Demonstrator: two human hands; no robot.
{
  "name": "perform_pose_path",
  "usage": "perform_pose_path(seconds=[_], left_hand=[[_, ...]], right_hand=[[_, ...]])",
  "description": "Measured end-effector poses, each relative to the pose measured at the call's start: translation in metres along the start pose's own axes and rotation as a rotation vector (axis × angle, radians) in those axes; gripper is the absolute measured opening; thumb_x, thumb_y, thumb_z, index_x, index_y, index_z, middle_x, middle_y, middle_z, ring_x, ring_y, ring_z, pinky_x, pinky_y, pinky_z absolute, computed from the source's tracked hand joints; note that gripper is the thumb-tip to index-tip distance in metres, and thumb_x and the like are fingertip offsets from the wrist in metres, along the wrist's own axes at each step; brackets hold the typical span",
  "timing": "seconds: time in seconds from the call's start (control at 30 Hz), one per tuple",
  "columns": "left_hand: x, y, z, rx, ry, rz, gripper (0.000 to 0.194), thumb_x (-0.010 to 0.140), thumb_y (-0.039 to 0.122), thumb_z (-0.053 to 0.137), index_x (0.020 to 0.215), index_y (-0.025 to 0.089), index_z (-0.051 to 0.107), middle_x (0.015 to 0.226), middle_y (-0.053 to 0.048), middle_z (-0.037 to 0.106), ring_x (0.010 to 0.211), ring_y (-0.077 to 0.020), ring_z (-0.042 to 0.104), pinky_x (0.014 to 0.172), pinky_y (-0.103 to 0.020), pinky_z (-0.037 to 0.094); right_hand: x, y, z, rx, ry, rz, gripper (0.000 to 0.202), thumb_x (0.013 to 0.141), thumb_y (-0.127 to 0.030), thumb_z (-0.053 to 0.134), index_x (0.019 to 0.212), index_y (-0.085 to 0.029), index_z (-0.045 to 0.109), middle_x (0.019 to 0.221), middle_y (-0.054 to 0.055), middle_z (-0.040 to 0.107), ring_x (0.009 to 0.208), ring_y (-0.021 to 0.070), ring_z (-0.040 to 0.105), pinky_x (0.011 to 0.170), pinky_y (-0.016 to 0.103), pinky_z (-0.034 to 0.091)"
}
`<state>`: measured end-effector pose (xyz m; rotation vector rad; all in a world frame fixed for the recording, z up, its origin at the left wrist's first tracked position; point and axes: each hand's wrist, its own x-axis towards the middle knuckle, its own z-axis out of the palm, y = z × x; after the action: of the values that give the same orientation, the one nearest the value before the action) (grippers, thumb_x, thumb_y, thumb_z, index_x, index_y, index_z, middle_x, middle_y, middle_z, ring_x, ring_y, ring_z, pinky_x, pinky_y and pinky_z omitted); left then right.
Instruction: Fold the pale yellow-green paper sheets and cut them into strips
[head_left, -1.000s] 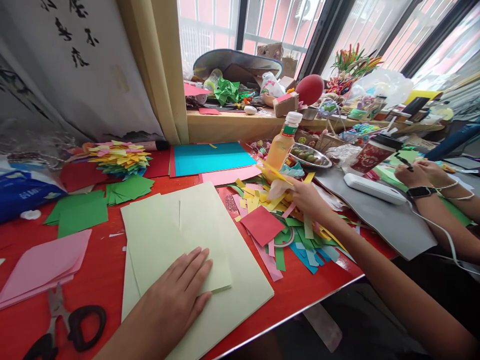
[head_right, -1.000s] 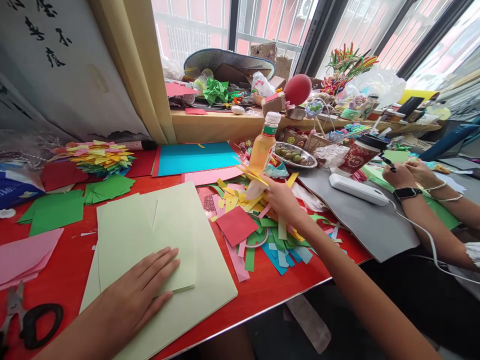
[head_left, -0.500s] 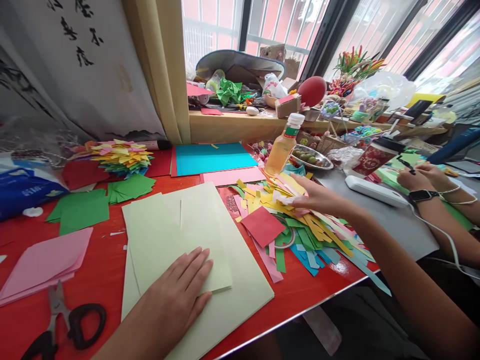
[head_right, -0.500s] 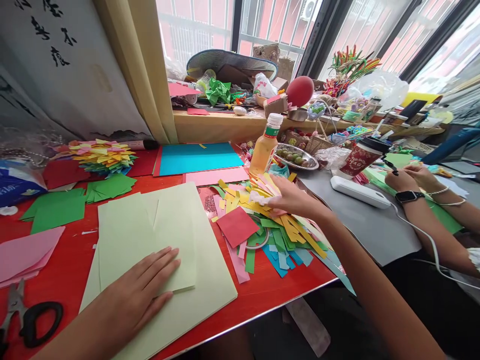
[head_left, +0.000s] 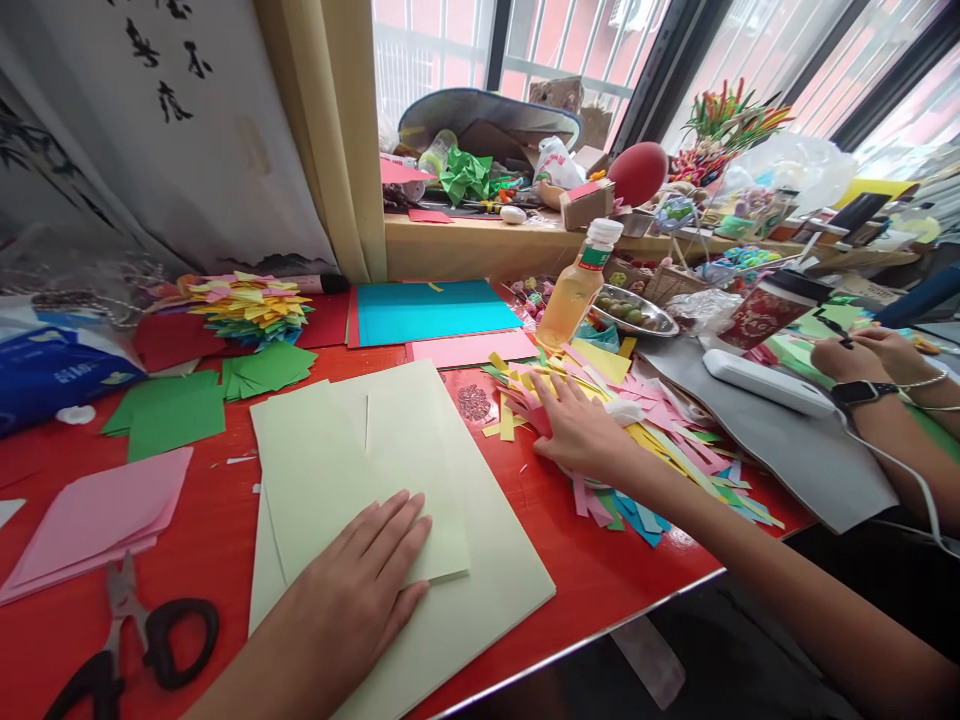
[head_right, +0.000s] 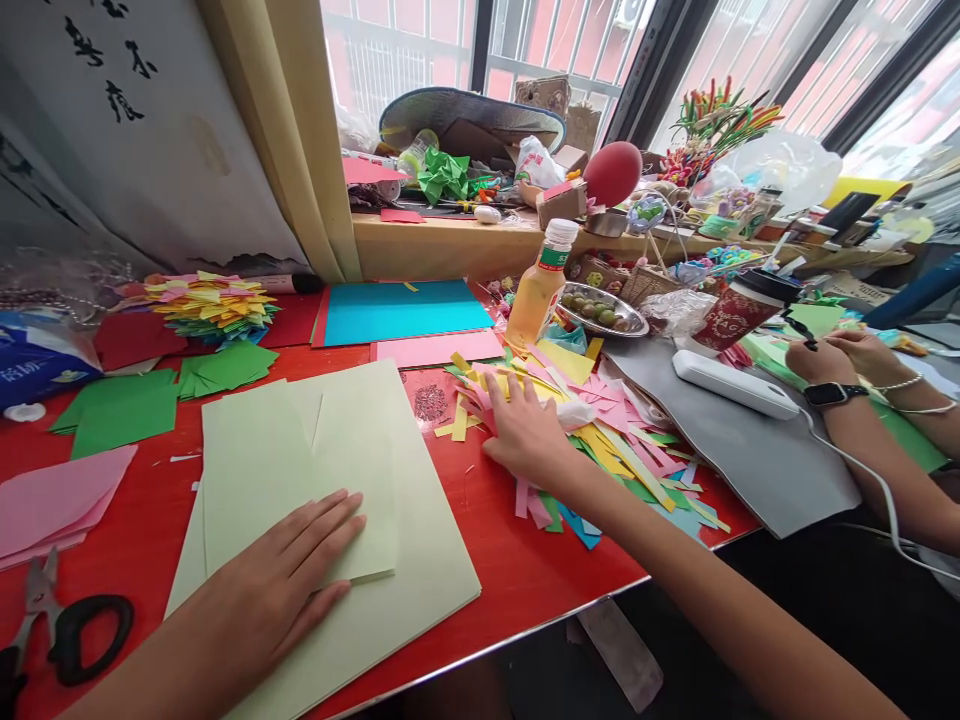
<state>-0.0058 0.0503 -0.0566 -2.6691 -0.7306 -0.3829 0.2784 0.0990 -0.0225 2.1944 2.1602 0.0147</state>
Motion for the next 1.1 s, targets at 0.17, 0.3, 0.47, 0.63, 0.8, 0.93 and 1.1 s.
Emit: perform_pose_path(seconds=[0.17,0.3,0.47,0.63,0.8,0.93,1.1], left_hand=[[0.001,0.000,0.001,0.001,0.004,-0.004,0.043,0.084,0.037,0.042,0.118,0.013,0.051,0.124,-0.008,0.050,0.115,-0.0225,0.043,0.092,-0.036,0.041],[0.002,0.000,0.001,0.002,0.008,-0.002,0.042,0.084,0.037,0.042,0.117,0.012,0.051,0.123,-0.008,0.051,0.114,-0.0224,0.044,0.090,-0.036,0.042],[0.001,0.000,0.000,-0.017,0.001,-0.007,0.042,0.084,0.037,0.042,0.118,0.013,0.050,0.124,-0.008,0.050,0.115,-0.0225,0.044,0.092,-0.036,0.041],[-0.001,0.000,0.001,-0.032,-0.008,-0.018,0.042,0.084,0.036,0.041,0.118,0.013,0.050,0.125,-0.008,0.049,0.116,-0.0223,0.042,0.093,-0.036,0.040],[-0.001,0.000,0.002,-0.034,-0.011,-0.013,0.043,0.084,0.036,0.043,0.118,0.011,0.049,0.125,-0.009,0.049,0.116,-0.0233,0.042,0.092,-0.037,0.041],[0.000,0.000,0.001,-0.037,-0.018,-0.016,0.043,0.084,0.036,0.043,0.118,0.012,0.049,0.125,-0.009,0.049,0.116,-0.0232,0.043,0.091,-0.037,0.041],[0.000,0.000,0.000,-0.030,-0.013,-0.009,0.042,0.084,0.036,0.042,0.117,0.011,0.051,0.124,-0.010,0.050,0.115,-0.0236,0.044,0.091,-0.038,0.041]], right_hand=[[0.000,0.023,-0.001,-0.141,0.005,0.051,0.050,0.080,-0.021,0.035,0.130,-0.017,0.030,0.100,0.013,0.059,0.085,0.0274,0.057,0.060,0.032,0.041],[-0.001,0.041,-0.006,-0.275,0.134,0.114,0.033,0.084,-0.019,0.029,0.109,-0.021,0.050,0.091,0.008,0.062,0.073,0.0242,0.059,0.050,0.028,0.034],[-0.001,0.065,-0.019,-0.255,0.218,0.218,0.034,0.084,-0.021,0.031,0.113,-0.023,0.048,0.099,0.008,0.061,0.081,0.0248,0.058,0.054,0.029,0.037],[0.002,0.064,-0.018,0.005,0.139,0.002,0.068,0.072,-0.042,0.049,0.133,-0.020,0.026,0.127,0.012,0.042,0.113,0.0282,0.042,0.082,0.035,0.039],[0.010,0.049,-0.007,0.065,0.032,0.024,0.083,0.064,-0.040,0.054,0.136,-0.017,0.019,0.133,0.014,0.034,0.117,0.0320,0.036,0.083,0.036,0.038],[0.018,0.046,-0.002,0.015,-0.047,0.022,0.061,0.069,-0.036,0.049,0.125,-0.013,0.036,0.102,0.013,0.059,0.087,0.0265,0.056,0.061,0.029,0.041],[0.023,0.053,-0.001,-0.070,0.037,0.083,0.038,0.072,-0.016,0.040,0.107,-0.014,0.054,0.089,0.014,0.062,0.081,0.0286,0.058,0.059,0.031,0.039]])
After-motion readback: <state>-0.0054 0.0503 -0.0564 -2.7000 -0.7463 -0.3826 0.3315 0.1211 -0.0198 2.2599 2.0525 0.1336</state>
